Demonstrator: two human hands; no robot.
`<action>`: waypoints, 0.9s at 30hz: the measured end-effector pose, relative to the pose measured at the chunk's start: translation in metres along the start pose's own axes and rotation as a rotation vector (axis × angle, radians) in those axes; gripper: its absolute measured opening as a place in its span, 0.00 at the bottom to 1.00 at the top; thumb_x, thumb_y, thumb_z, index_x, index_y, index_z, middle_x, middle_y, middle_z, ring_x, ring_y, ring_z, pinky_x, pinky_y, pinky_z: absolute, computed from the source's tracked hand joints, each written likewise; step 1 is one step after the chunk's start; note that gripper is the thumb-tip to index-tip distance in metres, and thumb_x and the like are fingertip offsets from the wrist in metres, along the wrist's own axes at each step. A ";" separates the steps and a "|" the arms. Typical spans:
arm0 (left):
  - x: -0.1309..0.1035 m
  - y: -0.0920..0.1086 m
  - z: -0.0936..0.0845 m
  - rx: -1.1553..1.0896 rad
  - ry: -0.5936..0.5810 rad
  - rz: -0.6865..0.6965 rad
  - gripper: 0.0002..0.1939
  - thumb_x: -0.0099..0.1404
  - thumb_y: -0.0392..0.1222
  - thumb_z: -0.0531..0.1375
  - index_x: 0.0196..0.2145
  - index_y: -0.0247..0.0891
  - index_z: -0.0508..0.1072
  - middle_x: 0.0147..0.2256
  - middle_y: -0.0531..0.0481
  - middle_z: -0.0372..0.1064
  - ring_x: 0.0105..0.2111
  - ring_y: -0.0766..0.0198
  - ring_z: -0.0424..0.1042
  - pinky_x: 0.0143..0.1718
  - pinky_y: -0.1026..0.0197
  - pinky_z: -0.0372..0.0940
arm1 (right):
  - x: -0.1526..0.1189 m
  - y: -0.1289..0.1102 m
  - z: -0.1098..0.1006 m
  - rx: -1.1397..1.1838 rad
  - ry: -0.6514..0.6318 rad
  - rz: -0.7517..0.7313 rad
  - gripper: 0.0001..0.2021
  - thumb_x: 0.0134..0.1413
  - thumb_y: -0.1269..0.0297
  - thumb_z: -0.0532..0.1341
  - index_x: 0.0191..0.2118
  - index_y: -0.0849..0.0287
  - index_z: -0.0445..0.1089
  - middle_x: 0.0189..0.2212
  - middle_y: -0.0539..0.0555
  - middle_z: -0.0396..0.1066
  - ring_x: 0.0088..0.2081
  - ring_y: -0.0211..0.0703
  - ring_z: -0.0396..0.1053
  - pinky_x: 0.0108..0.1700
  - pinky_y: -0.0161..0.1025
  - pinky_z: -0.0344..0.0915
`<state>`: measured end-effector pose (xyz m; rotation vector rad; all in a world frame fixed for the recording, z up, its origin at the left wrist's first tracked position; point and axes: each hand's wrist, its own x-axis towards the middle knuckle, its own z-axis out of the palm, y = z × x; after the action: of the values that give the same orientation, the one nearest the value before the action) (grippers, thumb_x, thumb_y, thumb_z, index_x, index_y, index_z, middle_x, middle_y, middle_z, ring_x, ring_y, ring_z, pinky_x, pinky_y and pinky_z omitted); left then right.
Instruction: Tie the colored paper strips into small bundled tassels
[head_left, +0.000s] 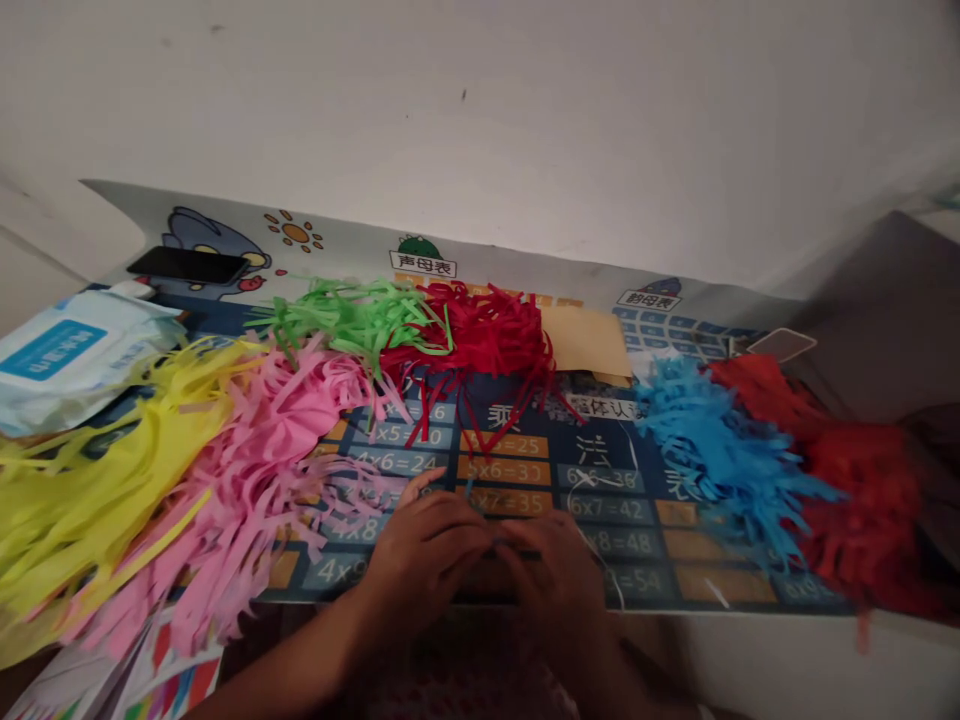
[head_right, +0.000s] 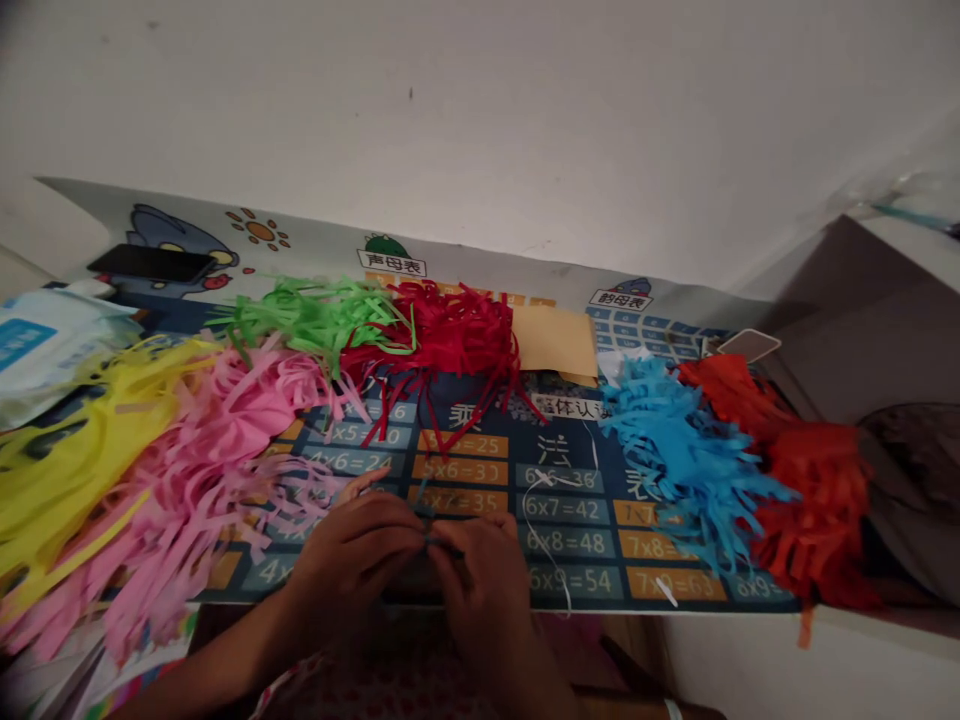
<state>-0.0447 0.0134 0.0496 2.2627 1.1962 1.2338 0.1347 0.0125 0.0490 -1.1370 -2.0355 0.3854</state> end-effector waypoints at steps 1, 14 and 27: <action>0.000 -0.001 0.002 0.000 -0.025 -0.018 0.07 0.65 0.31 0.58 0.35 0.41 0.74 0.32 0.54 0.76 0.34 0.67 0.74 0.58 0.52 0.57 | -0.001 -0.001 0.002 -0.005 0.003 0.008 0.06 0.64 0.65 0.55 0.39 0.55 0.69 0.30 0.50 0.76 0.30 0.40 0.72 0.37 0.39 0.63; -0.004 -0.003 -0.002 -0.339 -0.106 -0.335 0.03 0.59 0.37 0.64 0.29 0.41 0.79 0.27 0.53 0.73 0.27 0.69 0.73 0.29 0.71 0.66 | 0.082 0.162 -0.068 -0.442 -0.057 0.650 0.06 0.53 0.68 0.59 0.32 0.62 0.74 0.38 0.63 0.74 0.43 0.52 0.71 0.45 0.43 0.63; -0.008 0.009 0.008 -1.258 0.163 -1.196 0.19 0.44 0.46 0.73 0.30 0.35 0.73 0.21 0.54 0.72 0.21 0.66 0.72 0.24 0.65 0.66 | 0.016 0.014 -0.025 0.375 -0.170 0.563 0.12 0.55 0.57 0.59 0.27 0.59 0.68 0.19 0.48 0.68 0.21 0.38 0.65 0.25 0.32 0.60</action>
<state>-0.0357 0.0024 0.0462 0.3854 1.0024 1.0675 0.1568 0.0308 0.0647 -1.4538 -1.6470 1.1249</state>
